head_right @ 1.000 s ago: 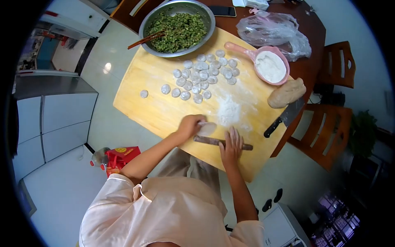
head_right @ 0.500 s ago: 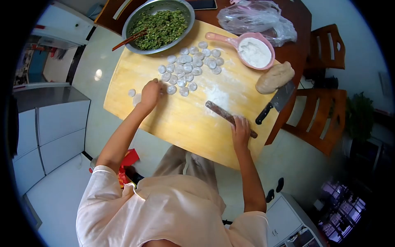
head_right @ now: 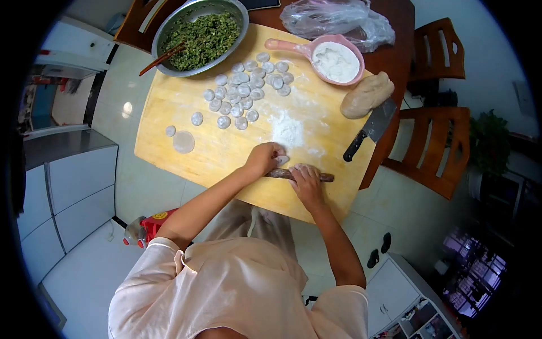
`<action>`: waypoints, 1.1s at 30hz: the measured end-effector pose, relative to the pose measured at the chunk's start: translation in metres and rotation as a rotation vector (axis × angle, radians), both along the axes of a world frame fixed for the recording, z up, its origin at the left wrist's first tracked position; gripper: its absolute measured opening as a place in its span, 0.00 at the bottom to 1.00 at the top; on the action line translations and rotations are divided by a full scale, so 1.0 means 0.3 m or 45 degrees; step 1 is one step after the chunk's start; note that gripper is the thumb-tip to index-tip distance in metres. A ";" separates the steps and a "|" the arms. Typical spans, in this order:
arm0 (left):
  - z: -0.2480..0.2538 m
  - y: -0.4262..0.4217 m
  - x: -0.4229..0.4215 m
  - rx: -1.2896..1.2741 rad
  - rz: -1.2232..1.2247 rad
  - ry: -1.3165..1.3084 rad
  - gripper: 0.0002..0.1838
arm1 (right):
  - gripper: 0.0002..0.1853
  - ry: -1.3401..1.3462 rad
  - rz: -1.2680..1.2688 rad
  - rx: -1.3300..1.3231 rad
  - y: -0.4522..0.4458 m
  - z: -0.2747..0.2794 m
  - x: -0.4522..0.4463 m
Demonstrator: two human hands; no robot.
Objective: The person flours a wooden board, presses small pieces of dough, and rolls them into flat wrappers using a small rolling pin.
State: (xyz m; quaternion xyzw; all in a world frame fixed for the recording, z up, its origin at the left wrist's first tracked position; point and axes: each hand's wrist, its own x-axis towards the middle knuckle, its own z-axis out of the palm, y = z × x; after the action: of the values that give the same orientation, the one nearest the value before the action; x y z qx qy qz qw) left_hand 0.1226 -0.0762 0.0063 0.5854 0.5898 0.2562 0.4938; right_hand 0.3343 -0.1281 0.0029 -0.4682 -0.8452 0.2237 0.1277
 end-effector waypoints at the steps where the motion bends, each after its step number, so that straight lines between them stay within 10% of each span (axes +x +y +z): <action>1: -0.008 -0.008 0.012 0.053 0.007 0.064 0.05 | 0.27 0.003 -0.027 -0.008 0.003 0.010 -0.009; 10: -0.037 0.080 0.019 0.212 -0.317 0.497 0.05 | 0.27 -0.238 -0.440 0.168 0.248 0.012 -0.190; 33: -0.031 0.079 0.011 0.082 -0.219 0.397 0.04 | 0.30 -0.330 -0.513 0.145 0.226 -0.003 -0.236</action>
State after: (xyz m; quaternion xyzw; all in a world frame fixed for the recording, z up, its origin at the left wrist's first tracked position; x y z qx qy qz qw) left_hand 0.1258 -0.0526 -0.0032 0.6817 0.5986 0.1379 0.3973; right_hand 0.2634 -0.0602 0.0020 -0.6442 -0.7554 0.0838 0.0863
